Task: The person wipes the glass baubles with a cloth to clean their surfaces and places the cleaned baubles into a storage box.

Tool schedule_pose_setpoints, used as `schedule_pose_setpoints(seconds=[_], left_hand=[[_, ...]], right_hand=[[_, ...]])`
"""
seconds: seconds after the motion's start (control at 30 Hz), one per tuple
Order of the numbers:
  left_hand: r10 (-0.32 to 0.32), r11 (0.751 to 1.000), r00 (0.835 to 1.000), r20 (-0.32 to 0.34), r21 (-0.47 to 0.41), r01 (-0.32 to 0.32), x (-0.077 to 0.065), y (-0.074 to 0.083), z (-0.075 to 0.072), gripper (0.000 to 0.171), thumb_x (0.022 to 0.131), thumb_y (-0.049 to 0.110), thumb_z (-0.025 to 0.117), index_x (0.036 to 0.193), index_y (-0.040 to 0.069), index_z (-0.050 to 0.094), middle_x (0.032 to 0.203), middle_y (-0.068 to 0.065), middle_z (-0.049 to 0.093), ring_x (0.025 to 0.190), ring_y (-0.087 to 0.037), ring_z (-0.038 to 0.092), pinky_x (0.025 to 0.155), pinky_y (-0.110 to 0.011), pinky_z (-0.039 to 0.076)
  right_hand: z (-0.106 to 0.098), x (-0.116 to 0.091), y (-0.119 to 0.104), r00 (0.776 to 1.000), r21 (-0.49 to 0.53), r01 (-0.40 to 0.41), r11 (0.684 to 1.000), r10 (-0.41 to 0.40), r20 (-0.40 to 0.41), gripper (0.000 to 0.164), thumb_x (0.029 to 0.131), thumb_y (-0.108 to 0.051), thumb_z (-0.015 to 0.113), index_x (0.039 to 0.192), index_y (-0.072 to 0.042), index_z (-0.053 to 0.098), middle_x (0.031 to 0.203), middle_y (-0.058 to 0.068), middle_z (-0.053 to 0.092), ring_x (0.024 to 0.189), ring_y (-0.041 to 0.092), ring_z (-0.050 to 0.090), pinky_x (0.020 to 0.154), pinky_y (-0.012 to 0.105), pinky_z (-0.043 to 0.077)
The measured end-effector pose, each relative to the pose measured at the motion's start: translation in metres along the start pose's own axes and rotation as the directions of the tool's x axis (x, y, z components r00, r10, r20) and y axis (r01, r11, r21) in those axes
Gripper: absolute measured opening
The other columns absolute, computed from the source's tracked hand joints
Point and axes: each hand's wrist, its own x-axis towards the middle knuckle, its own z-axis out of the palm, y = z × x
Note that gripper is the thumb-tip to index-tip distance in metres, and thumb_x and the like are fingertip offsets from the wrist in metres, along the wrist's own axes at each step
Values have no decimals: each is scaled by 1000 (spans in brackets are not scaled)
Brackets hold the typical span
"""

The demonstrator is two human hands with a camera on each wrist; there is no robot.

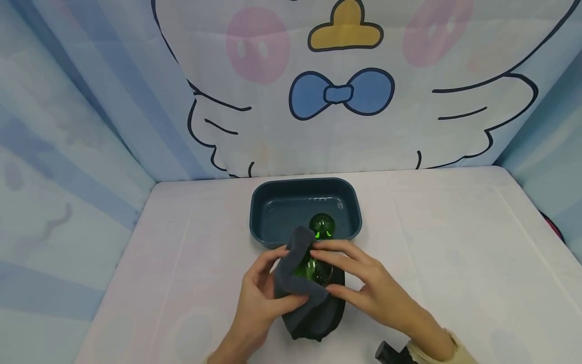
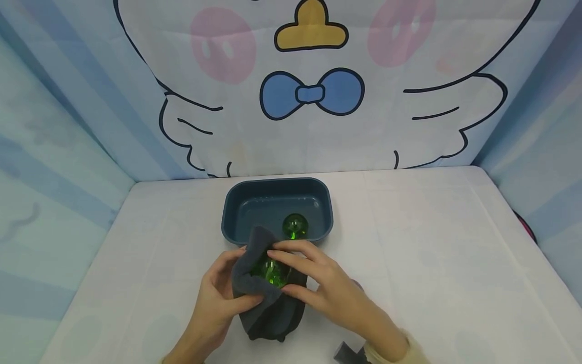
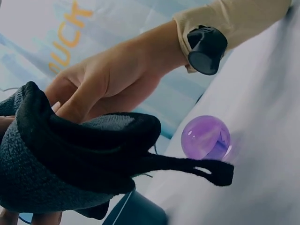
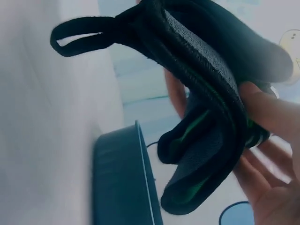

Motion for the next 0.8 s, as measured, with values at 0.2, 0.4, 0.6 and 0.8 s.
schedule_pose_setpoints(seconds=[0.2, 0.4, 0.6, 0.8], left_hand=[[-48, 999, 999, -7, 2, 48, 1, -3, 3, 72, 73, -8, 81, 136, 5, 50, 141, -13, 45, 120, -32, 56, 95, -39, 56], [-55, 998, 998, -17, 3, 55, 1, -5, 2, 72, 72, -8, 81, 136, 6, 50, 142, -13, 43, 117, -30, 57, 95, -38, 56], [-26, 1000, 999, -19, -6, 26, 1, -4, 1, 71, 71, -9, 81, 134, 4, 51, 142, -13, 44, 115, -28, 58, 94, -38, 57], [-25, 1000, 999, -19, -8, 25, 1, -3, 2, 70, 71, -8, 82, 134, 5, 52, 139, -13, 46, 117, -28, 58, 95, -37, 56]], right_hand=[[1, 1, -1, 978, 165, -202, 965, 206, -8, 53, 87, -11, 75, 137, -12, 58, 133, 7, 61, 114, 12, 62, 86, 28, 59], [0, 2, -5, 958, 137, -284, 949, 287, -2, 50, 88, -22, 75, 136, -16, 60, 132, 3, 62, 113, 16, 64, 88, 28, 58], [-7, 1, -4, 975, 128, -221, 967, 214, 63, 60, 87, -16, 77, 142, -17, 53, 141, 5, 56, 122, 14, 58, 90, 31, 58], [-9, 1, -3, 989, 88, -140, 986, 135, 59, 67, 84, -11, 80, 144, -20, 51, 145, 1, 51, 129, 12, 52, 96, 31, 55]])
